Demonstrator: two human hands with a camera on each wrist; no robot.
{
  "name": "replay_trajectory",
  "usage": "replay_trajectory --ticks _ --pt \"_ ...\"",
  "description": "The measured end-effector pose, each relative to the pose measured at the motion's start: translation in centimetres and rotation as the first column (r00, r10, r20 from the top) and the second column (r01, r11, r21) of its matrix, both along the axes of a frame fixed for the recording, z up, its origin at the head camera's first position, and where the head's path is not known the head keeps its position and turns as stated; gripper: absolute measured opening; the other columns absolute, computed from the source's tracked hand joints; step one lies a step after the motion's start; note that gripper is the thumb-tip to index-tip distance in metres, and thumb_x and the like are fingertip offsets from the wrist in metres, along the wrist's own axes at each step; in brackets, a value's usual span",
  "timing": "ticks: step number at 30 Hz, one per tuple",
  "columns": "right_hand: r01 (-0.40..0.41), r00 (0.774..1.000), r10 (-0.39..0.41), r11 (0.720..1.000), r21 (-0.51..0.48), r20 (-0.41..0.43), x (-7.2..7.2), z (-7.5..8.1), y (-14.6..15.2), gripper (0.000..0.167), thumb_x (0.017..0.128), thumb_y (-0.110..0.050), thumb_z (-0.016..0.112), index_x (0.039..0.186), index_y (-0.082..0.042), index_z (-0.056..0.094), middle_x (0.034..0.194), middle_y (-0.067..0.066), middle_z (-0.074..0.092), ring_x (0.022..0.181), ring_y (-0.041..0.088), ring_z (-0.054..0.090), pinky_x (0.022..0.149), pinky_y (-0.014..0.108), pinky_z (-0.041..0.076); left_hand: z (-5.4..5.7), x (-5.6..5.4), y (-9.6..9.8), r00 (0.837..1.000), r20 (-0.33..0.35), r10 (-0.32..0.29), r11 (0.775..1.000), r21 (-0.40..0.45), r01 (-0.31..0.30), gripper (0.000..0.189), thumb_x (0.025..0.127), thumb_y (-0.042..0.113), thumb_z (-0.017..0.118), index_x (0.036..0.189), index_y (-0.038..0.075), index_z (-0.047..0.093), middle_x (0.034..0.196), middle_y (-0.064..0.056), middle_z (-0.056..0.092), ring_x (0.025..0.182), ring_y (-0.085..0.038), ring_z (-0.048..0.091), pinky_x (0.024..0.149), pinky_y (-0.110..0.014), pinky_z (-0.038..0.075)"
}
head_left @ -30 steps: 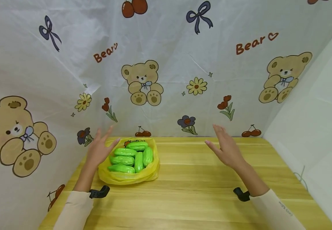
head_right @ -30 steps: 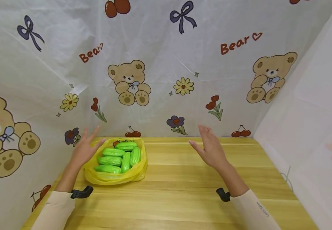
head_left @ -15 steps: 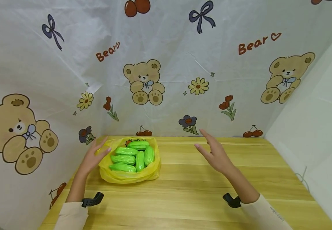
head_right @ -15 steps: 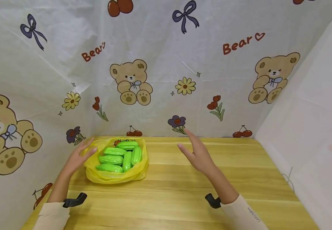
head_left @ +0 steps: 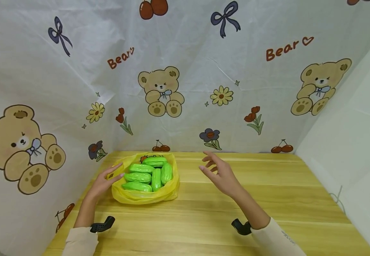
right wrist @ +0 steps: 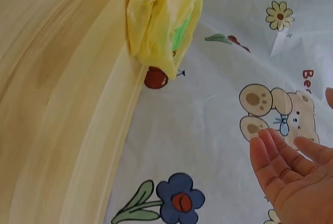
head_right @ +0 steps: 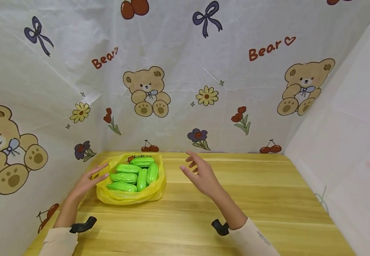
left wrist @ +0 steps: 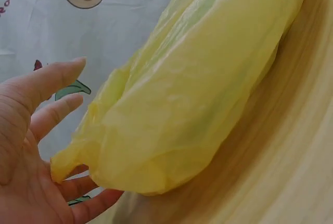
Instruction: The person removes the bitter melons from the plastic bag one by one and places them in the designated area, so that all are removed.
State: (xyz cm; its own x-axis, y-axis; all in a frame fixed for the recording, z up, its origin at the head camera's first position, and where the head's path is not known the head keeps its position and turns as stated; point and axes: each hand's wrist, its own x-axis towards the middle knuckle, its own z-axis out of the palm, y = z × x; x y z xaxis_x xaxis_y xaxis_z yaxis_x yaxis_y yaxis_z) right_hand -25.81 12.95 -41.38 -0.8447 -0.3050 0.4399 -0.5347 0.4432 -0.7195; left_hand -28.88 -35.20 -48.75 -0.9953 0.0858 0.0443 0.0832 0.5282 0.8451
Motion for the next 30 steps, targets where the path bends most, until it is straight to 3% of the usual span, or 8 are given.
replay_trajectory --ticks 6,14,22,30 --pt "-0.007 1.0 0.007 1.0 -0.021 0.023 0.0 0.0 -2.1 0.052 0.1 -0.033 0.067 0.147 -0.016 0.052 0.118 0.005 0.067 0.098 0.02 0.065 0.084 0.042 0.055 -1.1 -0.1 -0.8 0.999 0.034 -0.013 0.994 0.113 0.009 0.065 0.102 0.037 0.061 0.159 0.015 0.037 0.167 -0.018 0.021 0.152 -0.048 0.007 0.109 -0.077 0.014" --pt "-0.007 0.997 0.01 0.999 -0.038 0.078 -0.6 -0.8 -4.7 0.047 0.098 -0.027 0.07 0.141 -0.015 0.058 0.113 0.002 0.069 0.094 0.017 0.064 0.08 0.035 0.056 -2.2 0.0 -1.1 0.999 0.034 -0.006 0.995 0.103 0.002 0.067 0.1 0.036 0.065 0.158 0.017 0.039 0.166 -0.017 0.022 0.15 -0.049 0.013 0.11 -0.076 0.013" --pt "-0.005 0.993 0.012 0.998 -0.063 0.119 -1.5 -2.4 -6.9 0.046 0.095 -0.021 0.073 0.138 -0.013 0.06 0.109 0.002 0.069 0.091 0.017 0.064 0.077 0.031 0.055 -3.3 -0.2 -1.4 0.996 -0.058 -0.068 0.99 0.123 0.075 0.061 0.099 0.026 0.068 0.155 0.013 0.045 0.162 -0.015 0.033 0.152 -0.044 0.012 0.112 -0.074 0.007" --pt "-0.024 0.989 0.035 0.996 -0.084 0.142 -1.9 -3.9 -8.4 0.049 0.093 -0.019 0.075 0.138 -0.008 0.059 0.112 0.015 0.068 0.091 0.022 0.065 0.076 0.029 0.056 -4.7 -0.4 -2.4 0.986 -0.077 -0.145 0.978 0.141 0.155 0.061 0.1 0.021 0.066 0.156 0.014 0.042 0.163 -0.013 0.032 0.153 -0.041 0.011 0.114 -0.071 0.007"
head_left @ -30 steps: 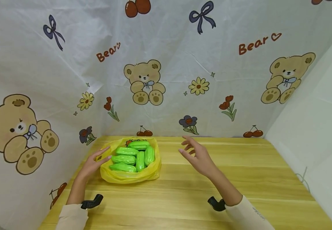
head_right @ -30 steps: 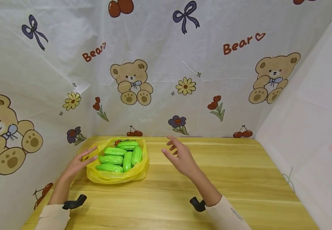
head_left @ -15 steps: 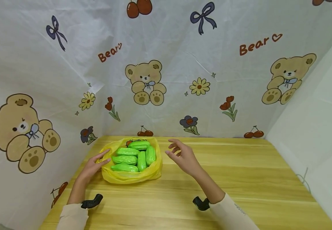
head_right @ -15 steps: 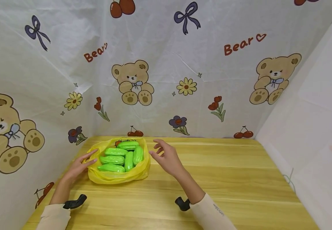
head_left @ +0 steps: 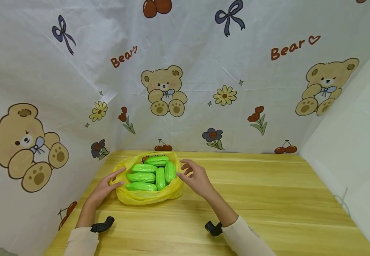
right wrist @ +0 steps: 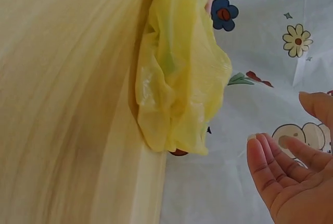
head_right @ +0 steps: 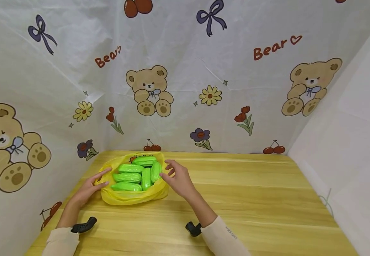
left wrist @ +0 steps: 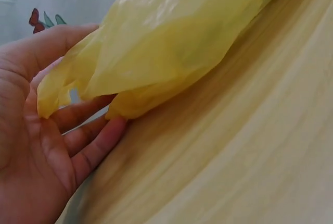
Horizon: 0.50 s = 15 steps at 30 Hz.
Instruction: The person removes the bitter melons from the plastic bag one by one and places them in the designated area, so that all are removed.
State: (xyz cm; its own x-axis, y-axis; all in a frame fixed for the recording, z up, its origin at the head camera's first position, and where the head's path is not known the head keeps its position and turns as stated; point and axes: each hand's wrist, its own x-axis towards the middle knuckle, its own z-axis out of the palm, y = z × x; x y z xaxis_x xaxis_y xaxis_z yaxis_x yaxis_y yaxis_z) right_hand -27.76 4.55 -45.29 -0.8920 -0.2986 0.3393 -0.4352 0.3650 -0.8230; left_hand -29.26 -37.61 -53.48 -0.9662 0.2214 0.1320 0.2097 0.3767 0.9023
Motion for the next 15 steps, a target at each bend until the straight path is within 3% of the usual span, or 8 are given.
replay_trajectory --ticks 6,15 --pt "-0.004 1.0 0.004 1.0 -0.004 -0.01 -0.4 -0.7 -0.9 0.05 0.092 -0.017 0.076 0.137 -0.007 0.059 0.113 0.017 0.067 0.09 0.024 0.064 0.074 0.028 0.055 -0.6 0.1 -0.5 0.998 -0.012 -0.054 0.998 0.018 0.055 0.065 0.1 0.015 0.066 0.158 0.013 0.038 0.165 -0.015 0.028 0.153 -0.042 0.006 0.113 -0.072 0.004" --pt "0.024 0.999 -0.023 0.997 0.072 -0.024 -1.6 -1.3 -2.4 0.053 0.09 -0.019 0.079 0.137 -0.006 0.058 0.115 0.014 0.067 0.094 0.031 0.065 0.073 0.032 0.055 -1.1 -0.2 -0.7 0.998 -0.013 -0.058 0.998 0.038 0.058 0.065 0.098 0.013 0.067 0.158 0.014 0.04 0.165 -0.013 0.028 0.153 -0.039 0.006 0.113 -0.072 0.001"
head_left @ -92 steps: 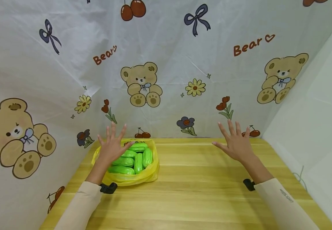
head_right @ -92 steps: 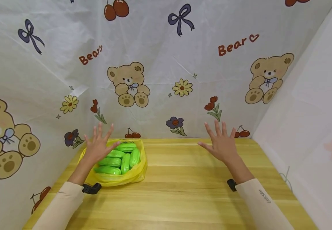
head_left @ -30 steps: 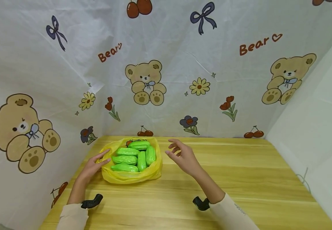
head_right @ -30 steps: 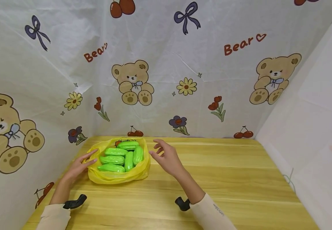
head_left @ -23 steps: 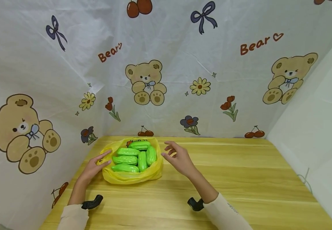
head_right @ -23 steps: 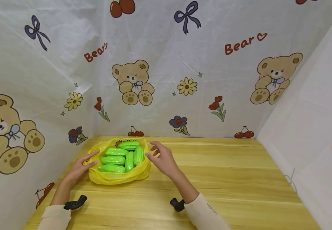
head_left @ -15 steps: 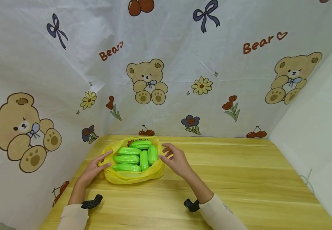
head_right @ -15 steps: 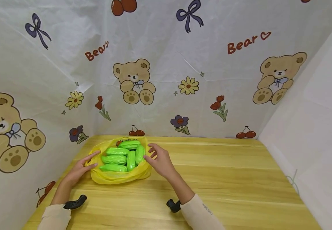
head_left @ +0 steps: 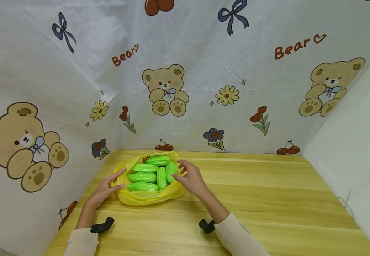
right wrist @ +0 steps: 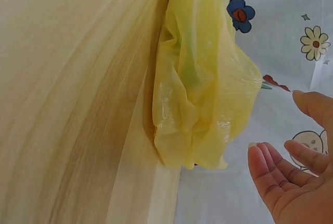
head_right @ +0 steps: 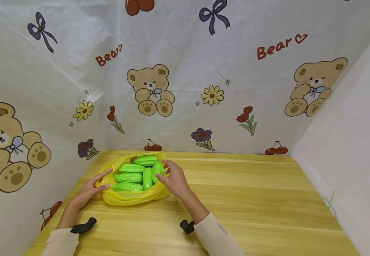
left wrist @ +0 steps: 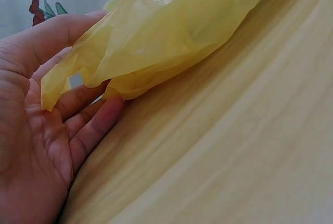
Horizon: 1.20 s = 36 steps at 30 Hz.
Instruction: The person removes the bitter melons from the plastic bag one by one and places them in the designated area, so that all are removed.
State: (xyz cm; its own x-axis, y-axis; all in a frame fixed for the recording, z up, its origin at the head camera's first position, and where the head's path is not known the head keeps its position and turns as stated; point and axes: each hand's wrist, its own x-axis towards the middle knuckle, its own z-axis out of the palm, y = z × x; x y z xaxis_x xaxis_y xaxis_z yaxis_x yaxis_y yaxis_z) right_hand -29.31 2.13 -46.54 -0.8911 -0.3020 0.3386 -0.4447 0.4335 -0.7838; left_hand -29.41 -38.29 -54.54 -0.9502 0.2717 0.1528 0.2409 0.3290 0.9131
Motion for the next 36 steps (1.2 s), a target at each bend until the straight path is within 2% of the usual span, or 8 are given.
replay_trajectory --ticks 6,13,19,27,32,36 --pt "0.004 1.0 -0.004 0.998 0.064 0.002 -0.9 -0.3 -0.7 0.057 0.089 -0.022 0.08 0.139 -0.005 0.057 0.119 0.018 0.065 0.097 0.03 0.065 0.074 0.034 0.055 0.0 0.1 0.2 1.0 -0.01 -0.006 1.0 -0.003 0.006 0.066 0.098 0.011 0.067 0.158 0.012 0.038 0.165 -0.014 0.028 0.153 -0.04 0.006 0.112 -0.074 0.001" --pt "0.026 0.999 -0.031 0.988 0.15 0.029 -1.6 -0.9 -1.4 0.065 0.087 -0.025 0.083 0.141 -0.001 0.056 0.119 0.017 0.063 0.093 0.024 0.062 0.072 0.032 0.052 -0.2 -0.1 0.3 1.0 -0.011 0.005 1.0 -0.004 -0.005 0.067 0.097 0.011 0.068 0.158 0.012 0.039 0.165 -0.014 0.029 0.153 -0.04 0.008 0.113 -0.073 0.002" --pt "0.029 0.997 -0.04 0.987 0.158 0.068 -1.9 -1.7 -1.6 0.069 0.085 -0.026 0.084 0.141 0.0 0.054 0.121 0.018 0.061 0.094 0.027 0.062 0.072 0.034 0.053 -0.3 0.0 0.2 1.0 -0.023 0.002 1.0 -0.006 -0.002 0.067 0.098 0.011 0.068 0.158 0.013 0.039 0.165 -0.013 0.03 0.153 -0.039 0.011 0.113 -0.072 0.006" --pt "0.003 0.994 -0.021 0.985 0.17 0.105 -2.2 -2.3 -1.9 0.077 0.084 -0.029 0.085 0.144 0.002 0.048 0.119 0.019 0.059 0.085 0.022 0.057 0.071 0.035 0.051 -0.3 0.0 0.1 1.0 -0.03 0.003 1.0 -0.01 -0.003 0.067 0.098 0.012 0.067 0.158 0.014 0.038 0.165 -0.014 0.028 0.153 -0.04 0.009 0.112 -0.074 0.004" --pt "0.022 0.992 -0.045 0.982 0.186 0.118 -2.2 -2.4 -2.1 0.078 0.084 -0.029 0.085 0.145 0.003 0.047 0.124 0.021 0.062 0.103 0.032 0.062 0.083 0.045 0.054 -0.3 0.0 0.2 1.0 -0.025 0.009 1.0 -0.017 -0.009 0.066 0.098 0.013 0.067 0.158 0.013 0.038 0.166 -0.014 0.027 0.153 -0.04 0.008 0.111 -0.075 0.003" --pt "0.034 0.988 -0.061 0.982 0.184 0.141 -2.1 -2.3 -2.4 0.079 0.086 -0.028 0.084 0.147 0.004 0.045 0.131 0.023 0.061 0.118 0.039 0.06 0.093 0.05 0.053 -0.4 0.0 0.2 1.0 -0.023 0.011 1.0 -0.009 -0.011 0.066 0.098 0.012 0.067 0.158 0.013 0.038 0.166 -0.014 0.026 0.153 -0.04 0.008 0.112 -0.075 0.003"
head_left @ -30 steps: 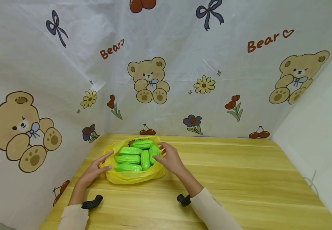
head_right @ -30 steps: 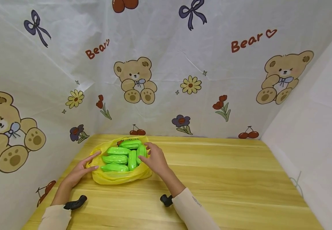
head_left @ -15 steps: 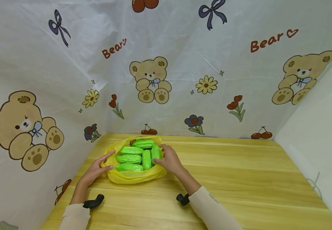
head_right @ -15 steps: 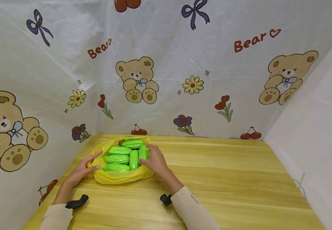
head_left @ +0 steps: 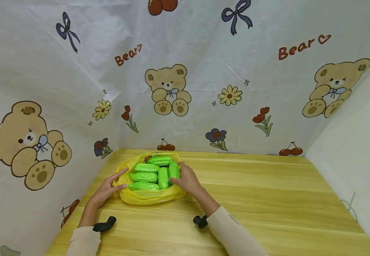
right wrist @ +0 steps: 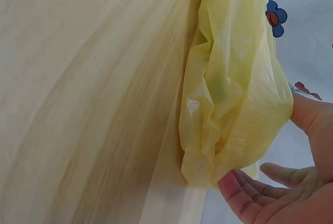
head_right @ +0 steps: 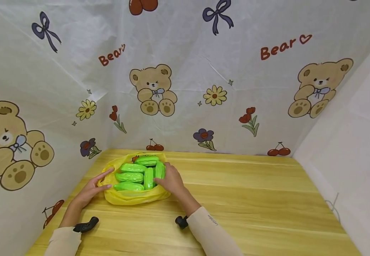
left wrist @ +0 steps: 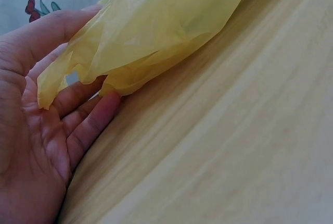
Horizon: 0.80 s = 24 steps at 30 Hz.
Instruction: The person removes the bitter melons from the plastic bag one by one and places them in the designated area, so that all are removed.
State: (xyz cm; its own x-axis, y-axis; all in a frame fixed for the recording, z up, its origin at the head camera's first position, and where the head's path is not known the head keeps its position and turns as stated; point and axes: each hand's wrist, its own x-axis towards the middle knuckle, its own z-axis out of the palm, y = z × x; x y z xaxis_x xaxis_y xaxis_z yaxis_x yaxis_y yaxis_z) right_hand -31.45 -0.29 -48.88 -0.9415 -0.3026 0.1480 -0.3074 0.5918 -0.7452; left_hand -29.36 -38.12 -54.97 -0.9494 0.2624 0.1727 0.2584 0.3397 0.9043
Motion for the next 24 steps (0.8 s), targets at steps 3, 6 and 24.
replay_trajectory --ticks 3,6,24 --pt "0.013 1.0 -0.013 1.0 0.009 -0.001 0.0 -0.01 -0.27 0.079 0.087 -0.029 0.082 0.147 0.004 0.044 0.134 0.024 0.061 0.121 0.04 0.059 0.097 0.05 0.051 -0.01 0.05 -0.08 1.0 0.002 -0.003 1.0 0.01 0.003 0.067 0.098 0.011 0.067 0.158 0.013 0.038 0.166 -0.015 0.026 0.153 -0.04 0.008 0.112 -0.074 0.002" --pt "0.031 0.999 -0.03 0.999 0.02 -0.01 -0.04 -0.06 -0.48 0.078 0.088 -0.029 0.082 0.146 0.005 0.044 0.134 0.024 0.061 0.122 0.04 0.059 0.099 0.05 0.05 0.09 0.09 -0.06 1.0 0.002 -0.004 1.0 0.01 0.004 0.067 0.098 0.012 0.067 0.158 0.013 0.038 0.166 -0.015 0.026 0.153 -0.04 0.008 0.113 -0.073 0.002" --pt "0.047 0.999 -0.048 0.998 0.038 0.017 0.39 -0.24 -0.64 0.08 0.085 -0.029 0.084 0.145 0.005 0.044 0.128 0.025 0.063 0.116 0.04 0.062 0.094 0.05 0.052 0.23 0.19 0.04 1.0 -0.009 -0.019 1.0 0.005 0.019 0.065 0.099 0.011 0.065 0.158 0.01 0.038 0.165 -0.017 0.025 0.153 -0.042 0.007 0.113 -0.072 0.002"
